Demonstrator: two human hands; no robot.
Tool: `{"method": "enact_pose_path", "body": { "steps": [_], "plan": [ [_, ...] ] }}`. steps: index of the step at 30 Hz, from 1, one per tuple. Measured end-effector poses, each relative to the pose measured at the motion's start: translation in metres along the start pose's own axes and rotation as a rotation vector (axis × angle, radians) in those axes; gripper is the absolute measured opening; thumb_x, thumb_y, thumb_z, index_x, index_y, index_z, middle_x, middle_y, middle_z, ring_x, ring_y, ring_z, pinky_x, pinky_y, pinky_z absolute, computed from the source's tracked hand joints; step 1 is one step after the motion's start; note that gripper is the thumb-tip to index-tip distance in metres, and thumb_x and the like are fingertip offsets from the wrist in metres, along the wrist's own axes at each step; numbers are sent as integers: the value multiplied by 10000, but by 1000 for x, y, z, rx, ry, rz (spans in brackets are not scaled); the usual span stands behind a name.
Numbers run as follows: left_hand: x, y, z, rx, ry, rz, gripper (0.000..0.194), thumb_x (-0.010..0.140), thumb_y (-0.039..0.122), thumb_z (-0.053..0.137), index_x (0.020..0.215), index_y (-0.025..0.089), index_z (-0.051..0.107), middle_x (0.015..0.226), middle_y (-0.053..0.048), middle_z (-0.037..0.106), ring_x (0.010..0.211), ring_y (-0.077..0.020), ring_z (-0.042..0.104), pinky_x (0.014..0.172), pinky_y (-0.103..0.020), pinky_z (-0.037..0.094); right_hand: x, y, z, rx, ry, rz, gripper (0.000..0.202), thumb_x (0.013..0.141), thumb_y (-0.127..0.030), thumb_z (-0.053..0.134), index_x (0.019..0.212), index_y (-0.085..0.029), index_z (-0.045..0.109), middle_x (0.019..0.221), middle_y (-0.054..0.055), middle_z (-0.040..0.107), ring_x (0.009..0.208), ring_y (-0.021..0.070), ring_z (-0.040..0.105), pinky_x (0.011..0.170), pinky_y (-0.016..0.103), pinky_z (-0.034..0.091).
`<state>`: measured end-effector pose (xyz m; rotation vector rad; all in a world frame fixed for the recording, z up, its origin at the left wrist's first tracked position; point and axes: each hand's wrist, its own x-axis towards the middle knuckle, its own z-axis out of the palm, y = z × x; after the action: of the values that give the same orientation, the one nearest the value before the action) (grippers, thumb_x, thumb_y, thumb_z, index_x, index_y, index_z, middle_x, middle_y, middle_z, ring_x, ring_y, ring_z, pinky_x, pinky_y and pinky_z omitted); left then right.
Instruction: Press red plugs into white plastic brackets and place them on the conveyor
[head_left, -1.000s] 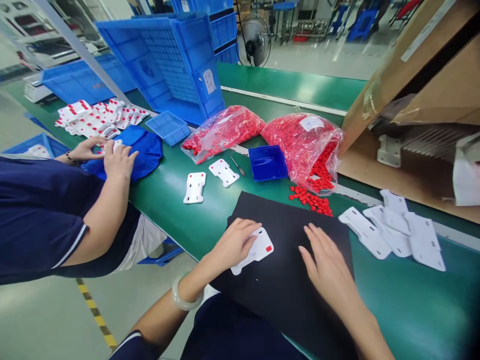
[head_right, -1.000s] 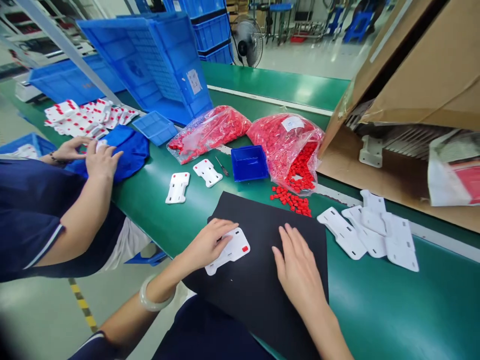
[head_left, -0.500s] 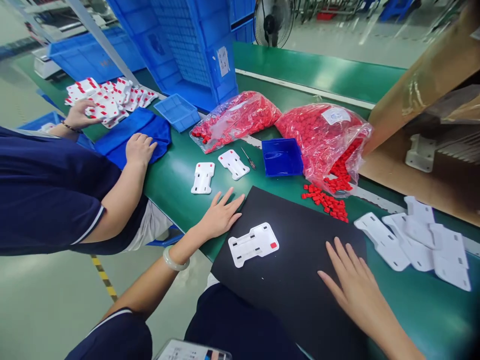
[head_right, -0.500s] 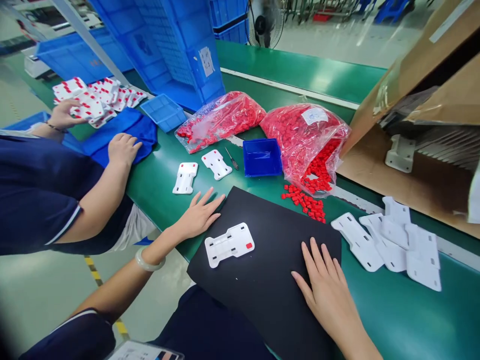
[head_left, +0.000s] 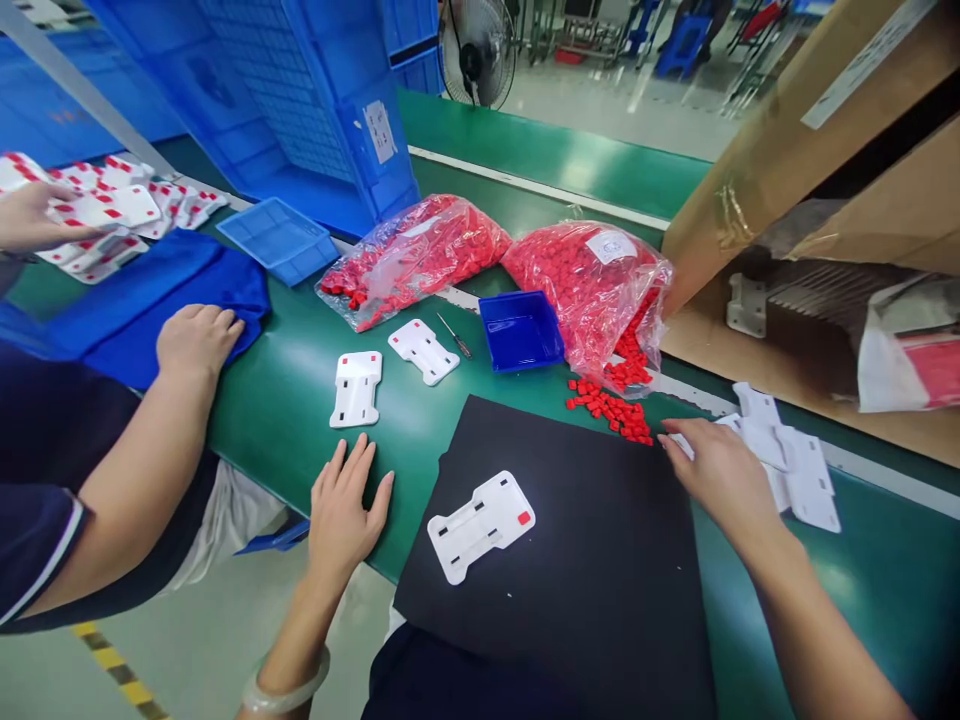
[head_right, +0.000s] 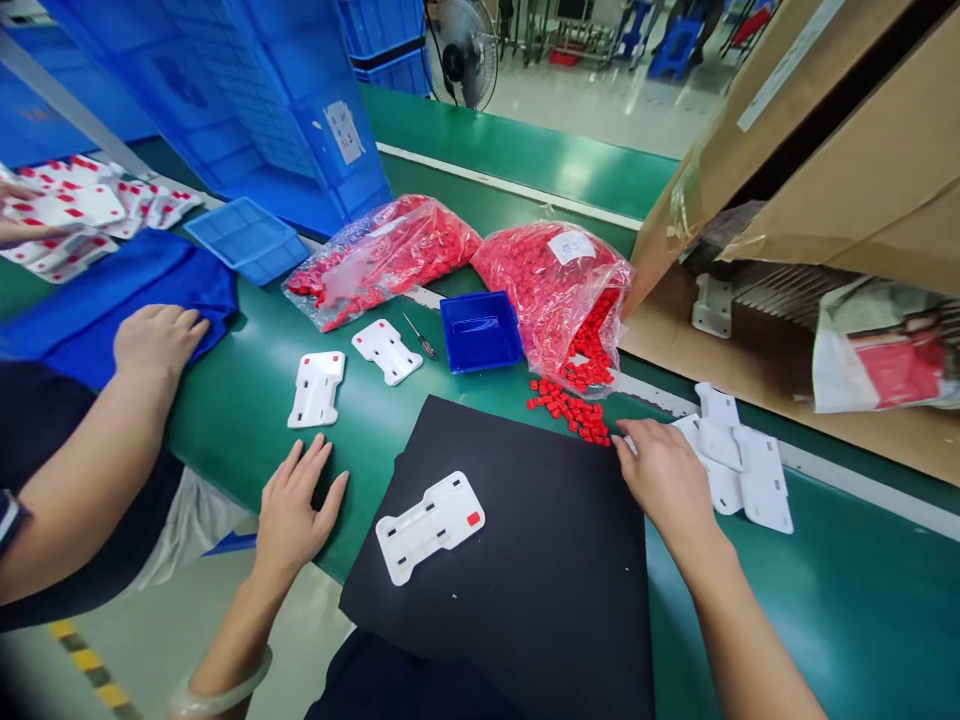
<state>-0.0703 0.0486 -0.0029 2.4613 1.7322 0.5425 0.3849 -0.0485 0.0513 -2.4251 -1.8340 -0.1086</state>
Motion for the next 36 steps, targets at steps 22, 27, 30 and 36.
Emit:
{"method": "enact_pose_path", "body": {
  "steps": [22, 27, 30, 36],
  "plan": [
    [1, 149, -55, -1678, -596, -280, 343, 901, 457, 576, 978, 167, 742, 947, -92, 712, 888, -195, 632, 850, -331, 473, -40, -154, -61, 1069, -29, -308, 154, 880, -203, 609, 1007, -290, 610, 1112, 39, 629, 1038, 194, 605, 861, 342, 508],
    [-2, 160, -54, -2072, -654, -524, 260, 793, 392, 737, 837, 138, 769, 878, -90, 705, 835, -159, 617, 814, -295, 462, -53, -176, -48, 1303, -103, -281, 150, 894, -174, 581, 1003, -276, 595, 1078, 47, 633, 1007, 192, 619, 807, 346, 545],
    [-2, 155, -58, -2084, -674, -588, 215, 742, 329, 791, 843, 140, 767, 849, -70, 694, 792, -138, 602, 771, -273, 448, -56, -174, -49, 1225, -69, -313, 175, 888, -168, 588, 1029, -271, 607, 1100, 59, 631, 1018, 202, 617, 823, 357, 543],
    [1, 151, -66, -1870, -561, -471, 185, 710, 294, 806, 763, 134, 731, 760, -24, 647, 748, -126, 562, 764, -264, 419, -60, -168, -70, 851, 148, -467, 261, 860, -148, 621, 1099, -251, 623, 974, 64, 631, 903, 205, 602, 729, 333, 522]
  ]
}}
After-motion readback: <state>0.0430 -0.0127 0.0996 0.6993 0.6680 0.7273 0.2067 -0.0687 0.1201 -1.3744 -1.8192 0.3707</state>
